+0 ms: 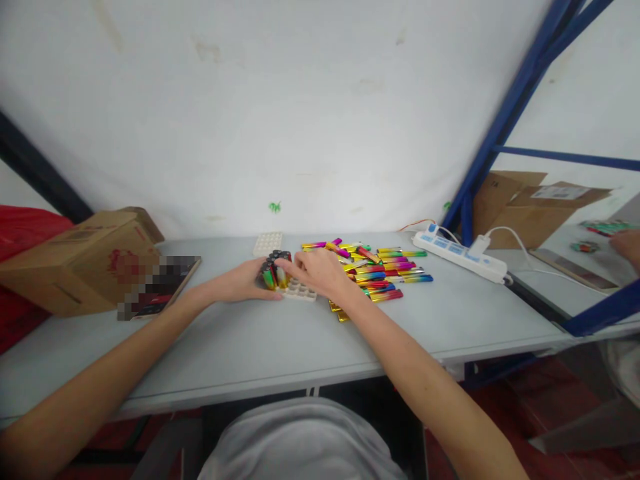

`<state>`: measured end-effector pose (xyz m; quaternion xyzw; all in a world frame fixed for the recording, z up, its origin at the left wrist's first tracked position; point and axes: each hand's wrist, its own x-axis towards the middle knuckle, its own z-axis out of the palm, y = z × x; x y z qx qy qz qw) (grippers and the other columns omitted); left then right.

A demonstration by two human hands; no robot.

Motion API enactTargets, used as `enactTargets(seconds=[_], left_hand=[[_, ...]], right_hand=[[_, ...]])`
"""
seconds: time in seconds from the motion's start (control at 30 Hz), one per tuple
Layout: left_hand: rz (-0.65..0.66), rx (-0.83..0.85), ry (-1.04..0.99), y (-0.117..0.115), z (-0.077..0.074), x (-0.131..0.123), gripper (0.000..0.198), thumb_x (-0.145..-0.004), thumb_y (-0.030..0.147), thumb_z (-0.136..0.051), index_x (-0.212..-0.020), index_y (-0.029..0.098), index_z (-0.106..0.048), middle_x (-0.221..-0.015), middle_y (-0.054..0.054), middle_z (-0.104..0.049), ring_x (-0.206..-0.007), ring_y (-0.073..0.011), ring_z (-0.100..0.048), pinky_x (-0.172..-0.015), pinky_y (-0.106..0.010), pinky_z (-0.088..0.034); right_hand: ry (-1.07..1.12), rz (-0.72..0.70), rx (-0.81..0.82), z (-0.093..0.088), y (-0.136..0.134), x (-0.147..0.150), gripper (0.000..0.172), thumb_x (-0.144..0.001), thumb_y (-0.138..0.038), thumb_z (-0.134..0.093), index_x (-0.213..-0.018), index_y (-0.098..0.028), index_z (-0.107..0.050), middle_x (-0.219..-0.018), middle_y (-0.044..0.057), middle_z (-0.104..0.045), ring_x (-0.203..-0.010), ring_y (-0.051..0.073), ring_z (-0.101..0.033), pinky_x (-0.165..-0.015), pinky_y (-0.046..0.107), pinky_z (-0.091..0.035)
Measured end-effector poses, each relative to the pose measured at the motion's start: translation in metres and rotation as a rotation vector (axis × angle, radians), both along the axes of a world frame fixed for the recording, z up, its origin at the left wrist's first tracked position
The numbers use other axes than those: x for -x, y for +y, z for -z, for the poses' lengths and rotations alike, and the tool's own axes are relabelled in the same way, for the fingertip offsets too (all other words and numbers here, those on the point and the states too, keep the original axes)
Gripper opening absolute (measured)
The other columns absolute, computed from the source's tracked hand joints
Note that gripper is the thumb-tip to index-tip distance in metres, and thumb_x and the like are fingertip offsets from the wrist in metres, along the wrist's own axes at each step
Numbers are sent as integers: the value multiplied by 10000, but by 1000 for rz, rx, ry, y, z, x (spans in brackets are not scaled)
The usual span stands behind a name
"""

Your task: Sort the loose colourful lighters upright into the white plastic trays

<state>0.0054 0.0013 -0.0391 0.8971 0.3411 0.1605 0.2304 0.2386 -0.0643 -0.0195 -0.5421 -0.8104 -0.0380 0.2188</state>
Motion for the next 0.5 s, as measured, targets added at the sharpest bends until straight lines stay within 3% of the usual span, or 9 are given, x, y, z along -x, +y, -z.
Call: enactTargets(seconds=[0.13,0.27,0.37,0.5], left_hand=[[-8,16,19,0,0,1,740,-700,670,-865,-1233,192,-675,-1274,-101,-741,-1147,-349,-687,-1015,-433,-540],[-68,7,42,1,0,1,793,-659,714,-871,-1220,189,-675,-1227,-108,-742,-1095,-345,-688,-975,-437,-550],[-75,8,58,1,0,1,797,-657,724,-867,-1219,192,-675,-1203,-107,-743,-1078,-342,-687,-957,-432,-551],[-69,16,51,1,-1,1,790,-652,716,-869,-1213,192,-679,-1204,-109,-743,-1081,-351,-689,-956,-434,-548]], right_hand=[[39,116,-54,-10,11,-37,552,-1145,-490,-383,-887,-180,-760,-804,82,-781,-758,199,-701,-699,294,-365],[61,275,-10,-14,29,-101,225,-1063,-287,-593,-1181,-165,-740,-978,81,-829,-908,212,-749,-832,278,-461],[35,444,80,-8,41,-140,258,-1012,-196,-632,-1235,-121,-735,-1073,122,-829,-1012,226,-758,-918,292,-495],[1,465,251,7,50,-154,308,-960,-282,-729,-1226,-133,-770,-1116,127,-826,-1018,239,-764,-899,292,-521]])
